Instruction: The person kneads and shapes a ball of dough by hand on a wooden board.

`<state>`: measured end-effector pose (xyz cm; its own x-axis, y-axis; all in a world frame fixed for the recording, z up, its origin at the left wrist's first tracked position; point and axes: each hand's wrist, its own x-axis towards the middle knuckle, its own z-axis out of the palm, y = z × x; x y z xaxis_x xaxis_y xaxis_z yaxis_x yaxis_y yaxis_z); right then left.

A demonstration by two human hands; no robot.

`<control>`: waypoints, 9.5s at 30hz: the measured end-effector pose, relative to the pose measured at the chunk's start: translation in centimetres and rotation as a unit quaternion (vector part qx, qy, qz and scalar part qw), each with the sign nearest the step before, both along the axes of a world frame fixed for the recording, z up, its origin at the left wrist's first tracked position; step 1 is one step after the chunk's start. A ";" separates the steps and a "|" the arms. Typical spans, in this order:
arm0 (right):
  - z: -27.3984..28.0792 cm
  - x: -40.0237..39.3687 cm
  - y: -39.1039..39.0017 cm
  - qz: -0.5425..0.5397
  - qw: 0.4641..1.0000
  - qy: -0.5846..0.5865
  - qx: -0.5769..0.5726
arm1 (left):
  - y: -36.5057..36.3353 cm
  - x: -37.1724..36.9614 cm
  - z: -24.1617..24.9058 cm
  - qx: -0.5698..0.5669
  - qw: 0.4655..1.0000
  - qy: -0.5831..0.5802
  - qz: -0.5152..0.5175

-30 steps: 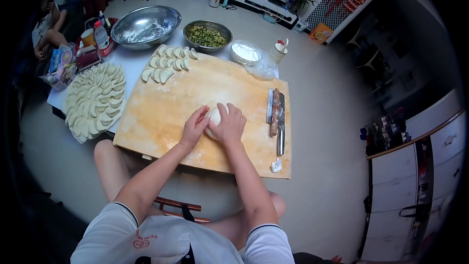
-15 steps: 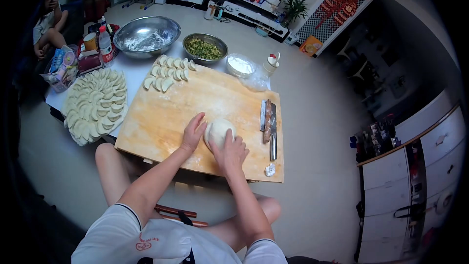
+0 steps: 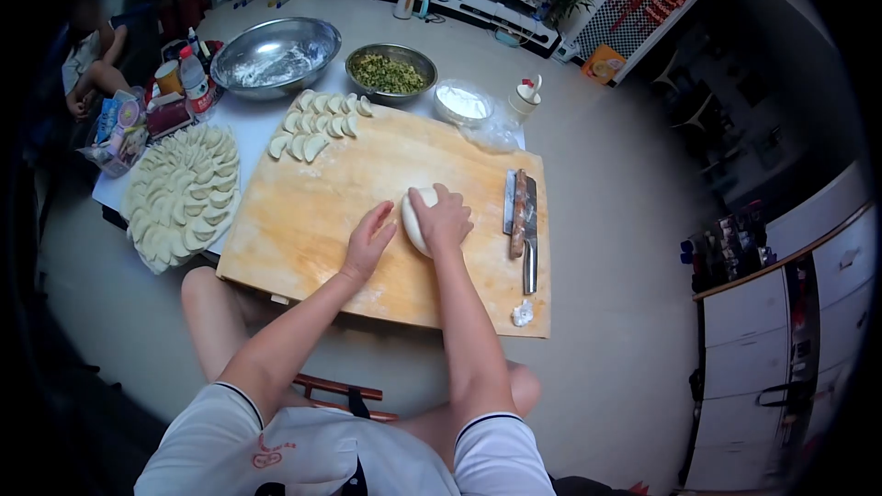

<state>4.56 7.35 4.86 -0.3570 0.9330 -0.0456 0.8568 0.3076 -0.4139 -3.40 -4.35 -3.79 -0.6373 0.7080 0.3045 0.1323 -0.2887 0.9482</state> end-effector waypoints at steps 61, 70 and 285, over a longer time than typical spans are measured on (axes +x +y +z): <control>-1.2 0.5 -1.7 0.007 0.999 0.024 0.046 | 0.3 -0.1 -0.6 0.004 0.999 0.000 0.035; 3.2 8.9 -11.7 0.122 0.988 -0.062 0.068 | 0.1 -0.4 -0.3 0.002 1.000 -0.002 0.022; 0.9 0.8 -4.8 0.074 0.997 -0.007 0.018 | 0.1 -0.6 -0.6 0.026 0.998 -0.045 0.028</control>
<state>5.37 2.59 5.76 -0.4900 0.8715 -0.0191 0.8065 0.4449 -0.3893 -4.00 -4.22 -4.37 -0.7024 0.6547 0.2791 0.0649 -0.3316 0.9412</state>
